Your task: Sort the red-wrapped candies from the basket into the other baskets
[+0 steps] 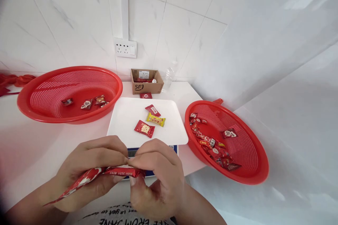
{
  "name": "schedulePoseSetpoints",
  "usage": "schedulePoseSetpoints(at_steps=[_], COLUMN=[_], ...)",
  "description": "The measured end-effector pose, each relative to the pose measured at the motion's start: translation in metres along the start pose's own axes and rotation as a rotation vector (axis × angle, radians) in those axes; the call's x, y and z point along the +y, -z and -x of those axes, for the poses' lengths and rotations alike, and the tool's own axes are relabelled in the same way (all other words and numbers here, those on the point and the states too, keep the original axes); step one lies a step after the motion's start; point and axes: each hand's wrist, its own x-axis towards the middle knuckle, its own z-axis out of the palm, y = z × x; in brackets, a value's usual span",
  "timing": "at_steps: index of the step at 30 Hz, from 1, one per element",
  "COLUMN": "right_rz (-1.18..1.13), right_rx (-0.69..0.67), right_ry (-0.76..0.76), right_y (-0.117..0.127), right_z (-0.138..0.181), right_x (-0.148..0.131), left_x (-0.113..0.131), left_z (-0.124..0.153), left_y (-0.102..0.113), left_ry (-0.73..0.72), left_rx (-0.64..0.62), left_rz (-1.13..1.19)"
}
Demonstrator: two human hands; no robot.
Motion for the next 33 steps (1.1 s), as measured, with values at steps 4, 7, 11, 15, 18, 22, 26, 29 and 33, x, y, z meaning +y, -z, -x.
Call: schedulePoseSetpoints(at_steps=[4, 7, 11, 15, 18, 22, 26, 29, 33], right_rz=[-0.047, -0.054, -0.017, 0.108, 0.268, 0.445, 0.609, 0.45, 0.132], right_rx=[-0.026, -0.078, -0.076, 0.019, 0.054, -0.079, -0.097, -0.056, -0.143], right_ry=[0.0, -0.022, -0.031, -0.11, -0.264, -0.455, -0.451, -0.387, -0.283], right_y=[0.001, 0.004, 0.008, 0.012, 0.015, 0.015, 0.012, 0.012, 0.013], right_z=[0.003, 0.005, 0.008, 0.009, 0.009, 0.017, 0.023, 0.018, 0.007], right_x=[0.004, 0.007, 0.01, 0.025, 0.047, 0.08, 0.094, 0.079, 0.045], left_x=[0.0, 0.002, 0.0, -0.007, -0.011, -0.016, -0.019, -0.018, -0.018], left_z=[0.001, 0.0, -0.004, -0.007, -0.008, -0.006, -0.006, -0.008, -0.011], left_y=[0.003, 0.005, 0.004, 0.0, 0.001, 0.002, 0.002, 0.002, -0.002], left_ry=[0.018, 0.056, 0.221, 0.569, 0.708, 0.744, 0.682, 0.666, 0.719], left_rx=[-0.01, -0.032, -0.044, 0.051, 0.078, 0.038, -0.005, -0.045, -0.163], left_rz=[0.012, 0.025, 0.103, 0.384, 0.572, 0.683, 0.673, 0.59, 0.317])
